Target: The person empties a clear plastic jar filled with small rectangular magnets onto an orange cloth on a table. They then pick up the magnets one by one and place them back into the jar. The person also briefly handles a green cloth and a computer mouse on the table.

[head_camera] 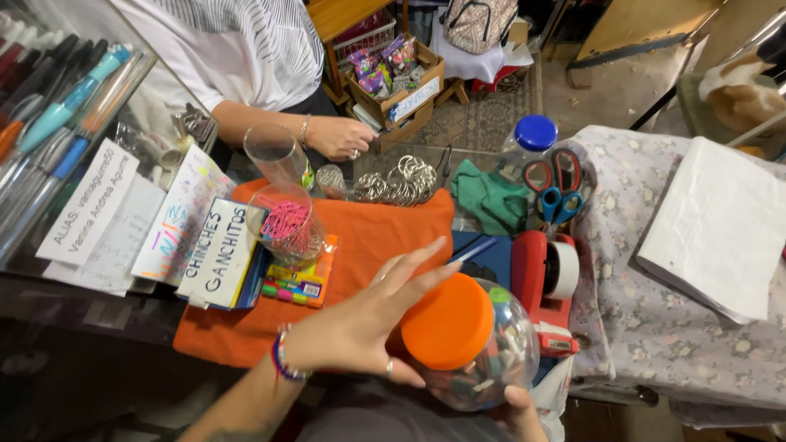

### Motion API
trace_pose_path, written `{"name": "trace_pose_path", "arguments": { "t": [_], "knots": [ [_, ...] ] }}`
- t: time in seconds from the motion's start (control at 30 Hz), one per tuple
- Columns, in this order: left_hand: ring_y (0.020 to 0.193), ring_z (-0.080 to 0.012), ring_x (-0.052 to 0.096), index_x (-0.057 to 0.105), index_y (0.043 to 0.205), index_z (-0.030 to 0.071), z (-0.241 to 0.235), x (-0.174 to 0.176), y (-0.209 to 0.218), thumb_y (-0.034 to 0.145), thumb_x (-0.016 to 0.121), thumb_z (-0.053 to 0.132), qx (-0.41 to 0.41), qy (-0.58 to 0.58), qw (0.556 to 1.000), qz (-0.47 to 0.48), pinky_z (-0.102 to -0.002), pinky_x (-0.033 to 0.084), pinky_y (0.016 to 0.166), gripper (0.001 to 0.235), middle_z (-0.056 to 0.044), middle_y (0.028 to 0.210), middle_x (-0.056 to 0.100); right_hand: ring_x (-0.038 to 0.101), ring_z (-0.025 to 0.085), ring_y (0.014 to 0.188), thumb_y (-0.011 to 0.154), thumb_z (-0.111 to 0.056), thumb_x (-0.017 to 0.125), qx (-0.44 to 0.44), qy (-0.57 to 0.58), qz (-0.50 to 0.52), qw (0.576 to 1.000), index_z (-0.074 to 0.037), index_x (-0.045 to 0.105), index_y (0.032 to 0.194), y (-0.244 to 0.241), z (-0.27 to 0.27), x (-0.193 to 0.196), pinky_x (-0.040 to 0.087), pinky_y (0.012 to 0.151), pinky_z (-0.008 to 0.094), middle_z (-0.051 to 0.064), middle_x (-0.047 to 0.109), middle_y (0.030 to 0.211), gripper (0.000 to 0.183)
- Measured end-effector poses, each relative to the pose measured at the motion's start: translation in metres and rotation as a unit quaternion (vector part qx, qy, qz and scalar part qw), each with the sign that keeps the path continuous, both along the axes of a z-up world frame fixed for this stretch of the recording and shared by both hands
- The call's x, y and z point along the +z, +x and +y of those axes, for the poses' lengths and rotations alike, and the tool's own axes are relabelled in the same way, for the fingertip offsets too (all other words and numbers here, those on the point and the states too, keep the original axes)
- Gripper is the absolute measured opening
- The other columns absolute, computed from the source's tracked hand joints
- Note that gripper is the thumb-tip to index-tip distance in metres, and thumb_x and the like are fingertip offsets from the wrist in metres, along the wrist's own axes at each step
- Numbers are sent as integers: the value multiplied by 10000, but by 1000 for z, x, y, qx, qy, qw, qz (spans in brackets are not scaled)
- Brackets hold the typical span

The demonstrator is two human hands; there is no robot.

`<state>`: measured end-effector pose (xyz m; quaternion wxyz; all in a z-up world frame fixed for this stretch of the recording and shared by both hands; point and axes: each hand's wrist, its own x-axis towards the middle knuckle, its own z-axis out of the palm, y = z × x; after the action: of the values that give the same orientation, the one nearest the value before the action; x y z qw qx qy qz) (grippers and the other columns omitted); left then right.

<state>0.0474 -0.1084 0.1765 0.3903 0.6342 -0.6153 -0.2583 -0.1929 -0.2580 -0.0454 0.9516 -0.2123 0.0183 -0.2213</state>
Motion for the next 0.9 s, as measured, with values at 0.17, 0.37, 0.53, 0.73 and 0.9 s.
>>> {"name": "trace_pose_path", "arguments": {
  "t": [0.17, 0.37, 0.53, 0.73, 0.9],
  "knots": [
    [1459, -470, 334, 207, 1625, 166, -9, -4, 7, 714, 908, 260, -123, 21, 990, -62, -555, 288, 1206, 1153, -241, 1582, 316, 643, 417, 1238, 887, -221, 828, 54, 28, 54, 997, -148, 263, 1596, -10, 6, 3, 485, 1028, 607, 251, 529, 1488, 909],
    [803, -458, 676, 189, 1653, 101, -4, 0, -20, 803, 453, 840, 50, 172, 936, -302, -557, 519, 693, 1157, -245, 1074, 588, 675, 421, 1189, 885, -363, 833, 137, 49, 105, 984, -142, 354, 1561, -1, 18, 32, 490, 1015, 608, 245, 629, 1396, 858],
    [1569, -448, 220, 95, 1637, 168, 12, -1, 4, 555, 1064, 370, -99, 52, 983, -145, -654, 345, 1100, 1467, -233, 1712, 163, 675, 476, 1121, 919, -342, 815, 116, 57, 96, 987, -152, 365, 1558, 13, 31, 68, 493, 985, 641, 234, 603, 1359, 805],
    [974, -473, 612, 147, 1657, 147, 4, 2, 5, 683, 808, 641, -25, 156, 965, -211, -575, 488, 816, 1277, -208, 1143, 546, 584, 579, 1231, 923, -276, 807, 163, 119, 54, 978, -179, 333, 1565, 16, 29, 63, 320, 1094, 750, 234, 643, 1273, 804],
    [1280, -502, 431, 62, 1653, 129, 5, 4, 12, 609, 731, 738, -27, 176, 974, -139, -601, 354, 1008, 1381, -283, 1413, 424, 542, 488, 1334, 1032, -331, 820, 215, 58, 4, 975, -185, 184, 1610, 20, 19, 64, 395, 1137, 622, 245, 434, 1553, 872]
  ]
}}
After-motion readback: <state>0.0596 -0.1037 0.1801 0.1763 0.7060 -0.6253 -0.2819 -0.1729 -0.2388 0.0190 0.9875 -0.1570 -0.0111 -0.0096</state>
